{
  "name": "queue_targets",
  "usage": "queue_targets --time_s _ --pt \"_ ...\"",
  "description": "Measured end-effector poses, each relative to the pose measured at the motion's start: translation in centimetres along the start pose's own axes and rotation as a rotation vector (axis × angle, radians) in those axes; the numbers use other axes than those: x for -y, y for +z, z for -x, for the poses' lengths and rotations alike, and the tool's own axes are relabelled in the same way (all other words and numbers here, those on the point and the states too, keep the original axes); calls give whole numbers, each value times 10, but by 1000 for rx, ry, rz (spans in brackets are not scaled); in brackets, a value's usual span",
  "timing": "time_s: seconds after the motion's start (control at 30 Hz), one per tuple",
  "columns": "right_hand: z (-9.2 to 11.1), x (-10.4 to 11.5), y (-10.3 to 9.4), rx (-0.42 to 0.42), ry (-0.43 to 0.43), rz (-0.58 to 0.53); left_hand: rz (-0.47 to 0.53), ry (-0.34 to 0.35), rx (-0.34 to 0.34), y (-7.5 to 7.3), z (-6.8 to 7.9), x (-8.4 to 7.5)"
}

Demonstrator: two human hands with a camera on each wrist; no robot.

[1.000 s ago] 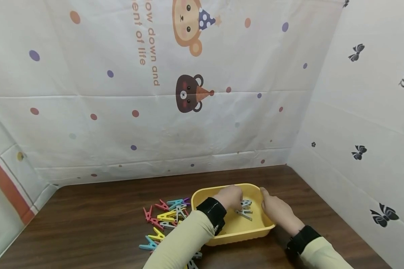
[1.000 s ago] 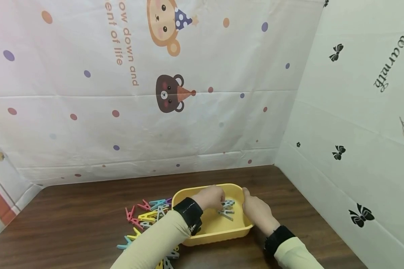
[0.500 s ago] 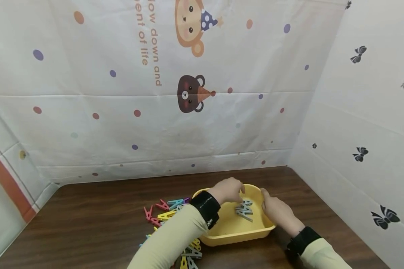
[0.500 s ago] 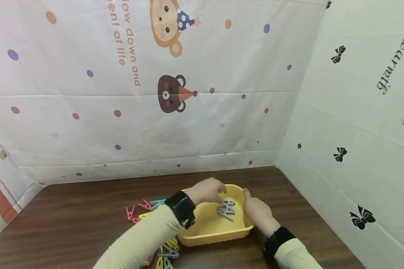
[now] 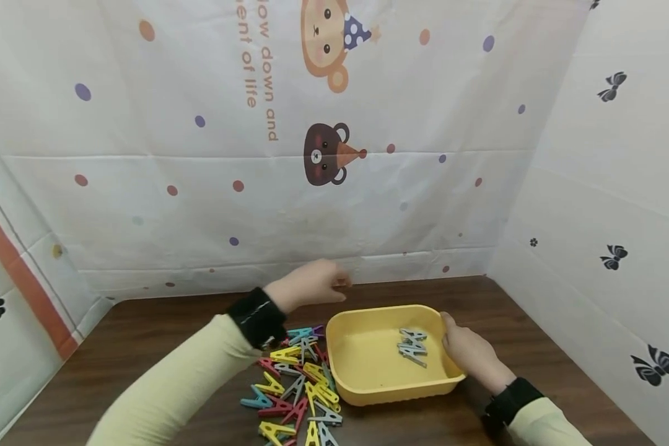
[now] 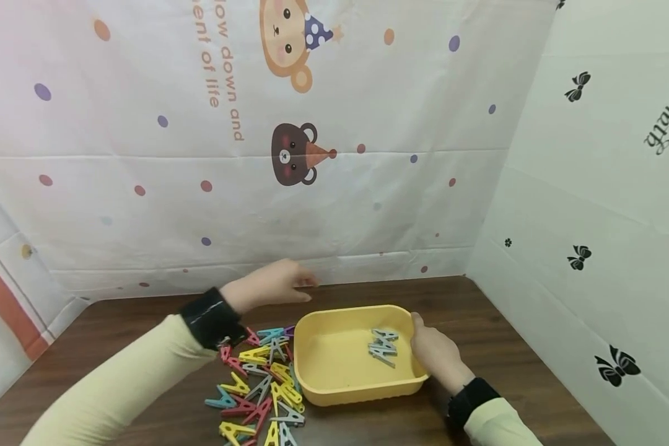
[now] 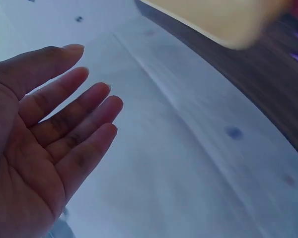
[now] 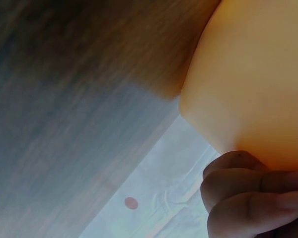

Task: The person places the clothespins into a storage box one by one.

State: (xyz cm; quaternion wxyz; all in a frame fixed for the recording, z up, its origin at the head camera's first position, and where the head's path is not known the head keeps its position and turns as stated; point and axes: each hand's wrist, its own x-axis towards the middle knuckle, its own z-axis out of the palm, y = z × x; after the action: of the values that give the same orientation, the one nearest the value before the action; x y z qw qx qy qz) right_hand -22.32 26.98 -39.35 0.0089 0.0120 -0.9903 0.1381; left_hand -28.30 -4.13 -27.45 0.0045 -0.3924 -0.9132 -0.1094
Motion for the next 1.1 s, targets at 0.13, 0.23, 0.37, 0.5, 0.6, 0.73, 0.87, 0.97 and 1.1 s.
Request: queue_targets --time_s 0.13,0.23,0.37,0.5,0.6,0.73,0.87,0.97,1.1 --pt "1 -4 0 -6 4 7 45 -97 2 13 30 33" --pt "2 -5 0 -12 6 3 109 -207 24 31 47 55" --pt "3 -6 2 -10 5 -6 162 -318 62 55 65 79" --pt "4 -6 3 -7 9 -10 156 -330 74 71 75 95" --pt "4 -6 4 -9 15 -10 137 -313 71 79 77 103" --pt "2 -4 2 1 23 -16 128 -304 74 87 76 109" --pt "1 -4 1 -2 14 -17 135 -313 81 93 74 112" --pt "0 -4 1 -3 6 -22 117 -326 77 98 73 114" --pt "-2 -3 1 5 10 -24 97 -338 73 100 72 113"
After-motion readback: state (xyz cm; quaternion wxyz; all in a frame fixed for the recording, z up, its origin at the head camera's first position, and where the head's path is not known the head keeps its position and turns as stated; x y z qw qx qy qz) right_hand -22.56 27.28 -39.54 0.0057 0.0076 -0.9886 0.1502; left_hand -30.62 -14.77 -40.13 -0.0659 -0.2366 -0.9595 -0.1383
